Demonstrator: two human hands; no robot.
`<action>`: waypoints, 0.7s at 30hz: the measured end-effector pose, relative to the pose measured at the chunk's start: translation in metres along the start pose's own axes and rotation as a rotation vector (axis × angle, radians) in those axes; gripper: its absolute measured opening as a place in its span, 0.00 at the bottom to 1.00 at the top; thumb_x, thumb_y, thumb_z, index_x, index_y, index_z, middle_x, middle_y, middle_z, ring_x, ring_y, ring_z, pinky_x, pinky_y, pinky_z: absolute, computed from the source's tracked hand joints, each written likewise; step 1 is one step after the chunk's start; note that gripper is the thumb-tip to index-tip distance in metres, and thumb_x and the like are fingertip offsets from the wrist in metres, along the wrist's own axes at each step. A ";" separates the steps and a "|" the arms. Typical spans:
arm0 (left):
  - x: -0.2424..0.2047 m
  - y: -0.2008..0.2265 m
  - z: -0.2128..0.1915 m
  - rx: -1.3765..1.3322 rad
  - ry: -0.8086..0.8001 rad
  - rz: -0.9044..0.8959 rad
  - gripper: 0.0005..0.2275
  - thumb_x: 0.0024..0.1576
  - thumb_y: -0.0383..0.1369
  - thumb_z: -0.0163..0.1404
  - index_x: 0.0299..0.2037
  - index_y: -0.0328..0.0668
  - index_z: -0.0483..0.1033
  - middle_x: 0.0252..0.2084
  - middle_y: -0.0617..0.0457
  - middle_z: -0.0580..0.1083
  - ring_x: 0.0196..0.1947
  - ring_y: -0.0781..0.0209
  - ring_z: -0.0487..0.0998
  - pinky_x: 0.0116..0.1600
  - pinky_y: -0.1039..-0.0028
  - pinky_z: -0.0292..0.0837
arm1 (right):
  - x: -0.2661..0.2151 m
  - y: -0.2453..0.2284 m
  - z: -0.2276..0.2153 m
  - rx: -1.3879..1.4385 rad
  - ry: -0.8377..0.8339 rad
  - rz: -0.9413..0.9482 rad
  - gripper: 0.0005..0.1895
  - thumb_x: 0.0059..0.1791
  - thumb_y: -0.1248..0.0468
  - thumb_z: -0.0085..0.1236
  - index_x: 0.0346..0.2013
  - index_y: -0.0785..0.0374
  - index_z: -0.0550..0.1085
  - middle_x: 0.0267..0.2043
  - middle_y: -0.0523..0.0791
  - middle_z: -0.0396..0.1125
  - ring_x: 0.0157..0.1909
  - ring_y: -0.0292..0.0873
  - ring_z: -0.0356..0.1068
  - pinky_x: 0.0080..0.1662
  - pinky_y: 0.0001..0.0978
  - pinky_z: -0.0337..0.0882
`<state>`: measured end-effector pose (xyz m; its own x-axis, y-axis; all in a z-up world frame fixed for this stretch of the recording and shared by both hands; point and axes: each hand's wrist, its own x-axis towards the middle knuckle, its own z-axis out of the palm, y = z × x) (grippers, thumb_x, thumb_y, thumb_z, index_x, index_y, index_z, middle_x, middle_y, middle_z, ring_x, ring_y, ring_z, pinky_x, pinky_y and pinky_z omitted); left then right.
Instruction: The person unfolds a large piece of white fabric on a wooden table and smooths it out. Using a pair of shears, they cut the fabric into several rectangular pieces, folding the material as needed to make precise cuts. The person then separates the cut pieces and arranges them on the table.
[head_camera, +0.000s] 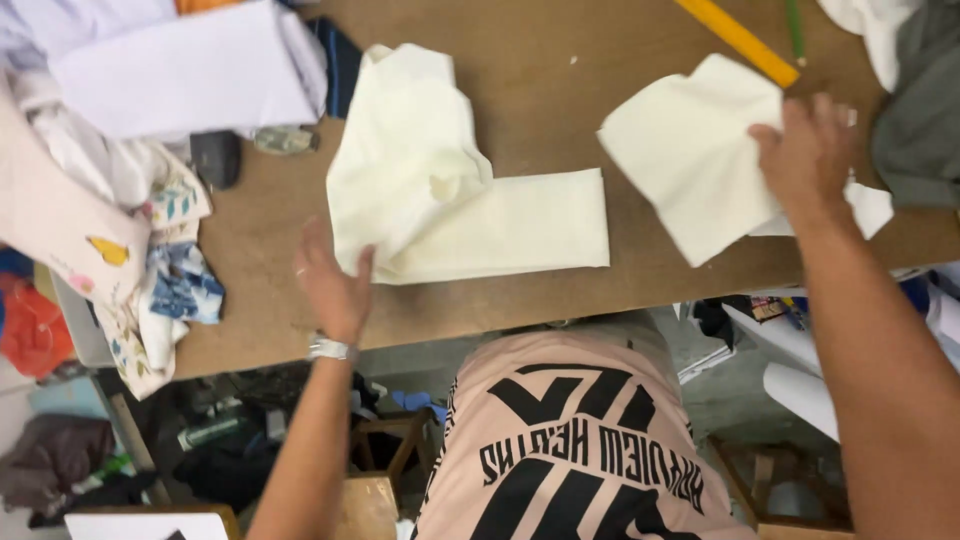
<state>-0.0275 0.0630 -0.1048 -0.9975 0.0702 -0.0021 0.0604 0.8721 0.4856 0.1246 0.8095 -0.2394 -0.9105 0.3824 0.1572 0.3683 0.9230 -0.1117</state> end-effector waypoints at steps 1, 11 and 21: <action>-0.015 0.007 0.010 0.090 0.080 0.173 0.38 0.75 0.47 0.65 0.89 0.33 0.65 0.86 0.32 0.72 0.82 0.24 0.73 0.85 0.36 0.63 | 0.001 0.014 0.004 -0.242 0.137 -0.162 0.26 0.72 0.42 0.90 0.53 0.61 0.89 0.55 0.52 0.77 0.59 0.62 0.75 0.49 0.60 0.73; -0.041 0.217 0.170 -1.103 -0.607 -0.035 0.58 0.65 0.52 0.73 0.96 0.34 0.45 0.96 0.23 0.49 0.93 0.13 0.52 0.89 0.26 0.60 | 0.001 -0.269 -0.113 0.864 -0.185 0.248 0.28 0.61 0.45 0.75 0.69 0.59 0.85 0.60 0.61 0.86 0.68 0.71 0.84 0.66 0.66 0.84; 0.051 0.356 0.208 -0.925 -0.554 -0.241 0.23 0.69 0.43 0.75 0.68 0.37 0.87 0.54 0.40 0.89 0.53 0.49 0.92 0.59 0.47 0.92 | -0.129 0.009 -0.079 0.246 -0.011 -0.182 0.23 0.66 0.44 0.67 0.70 0.53 0.83 0.67 0.50 0.78 0.70 0.59 0.79 0.60 0.56 0.81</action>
<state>-0.0496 0.4775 -0.1138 -0.8113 0.3564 -0.4635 -0.4140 0.2095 0.8858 0.2601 0.7719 -0.1833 -0.9600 0.2096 0.1857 0.1433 0.9374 -0.3173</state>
